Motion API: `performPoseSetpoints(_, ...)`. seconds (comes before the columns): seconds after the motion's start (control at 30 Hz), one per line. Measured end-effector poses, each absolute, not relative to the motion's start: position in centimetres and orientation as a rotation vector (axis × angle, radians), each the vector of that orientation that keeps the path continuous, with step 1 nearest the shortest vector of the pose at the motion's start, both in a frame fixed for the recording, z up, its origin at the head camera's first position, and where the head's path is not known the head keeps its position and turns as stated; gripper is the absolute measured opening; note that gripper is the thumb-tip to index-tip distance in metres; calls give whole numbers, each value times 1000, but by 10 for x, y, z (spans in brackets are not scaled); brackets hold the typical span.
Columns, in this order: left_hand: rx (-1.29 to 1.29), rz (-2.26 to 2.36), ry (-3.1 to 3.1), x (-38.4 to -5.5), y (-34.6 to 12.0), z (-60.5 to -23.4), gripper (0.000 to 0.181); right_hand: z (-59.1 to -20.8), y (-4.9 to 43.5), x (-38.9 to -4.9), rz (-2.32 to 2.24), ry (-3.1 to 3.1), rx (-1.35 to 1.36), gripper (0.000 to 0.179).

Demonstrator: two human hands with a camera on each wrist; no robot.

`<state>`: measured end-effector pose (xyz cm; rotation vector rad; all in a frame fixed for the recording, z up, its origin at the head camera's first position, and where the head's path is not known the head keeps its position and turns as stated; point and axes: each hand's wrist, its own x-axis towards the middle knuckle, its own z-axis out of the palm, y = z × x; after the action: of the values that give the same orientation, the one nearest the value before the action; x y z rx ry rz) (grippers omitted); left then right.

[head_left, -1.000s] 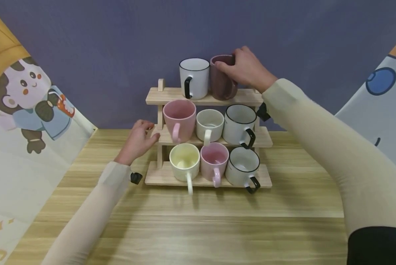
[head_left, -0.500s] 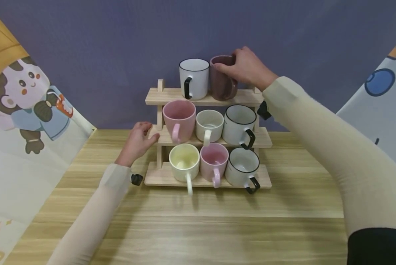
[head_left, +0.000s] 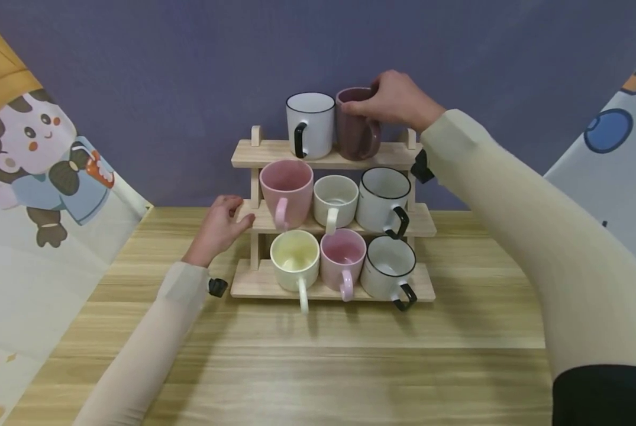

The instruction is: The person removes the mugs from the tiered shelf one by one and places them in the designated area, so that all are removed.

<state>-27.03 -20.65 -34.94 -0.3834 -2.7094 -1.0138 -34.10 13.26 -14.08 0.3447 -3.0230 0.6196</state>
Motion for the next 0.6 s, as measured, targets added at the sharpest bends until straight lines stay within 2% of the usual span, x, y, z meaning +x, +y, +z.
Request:
performPoseSetpoints(0.47,-377,-1013,-2750,-270,-208,-347,59,-142,125,-344,555,-2974,393,68)
performPoseSetpoints(0.6,-385,-1018,-2759,-269,-206,-347,59,-144,127,-345,540,-2960,400,66)
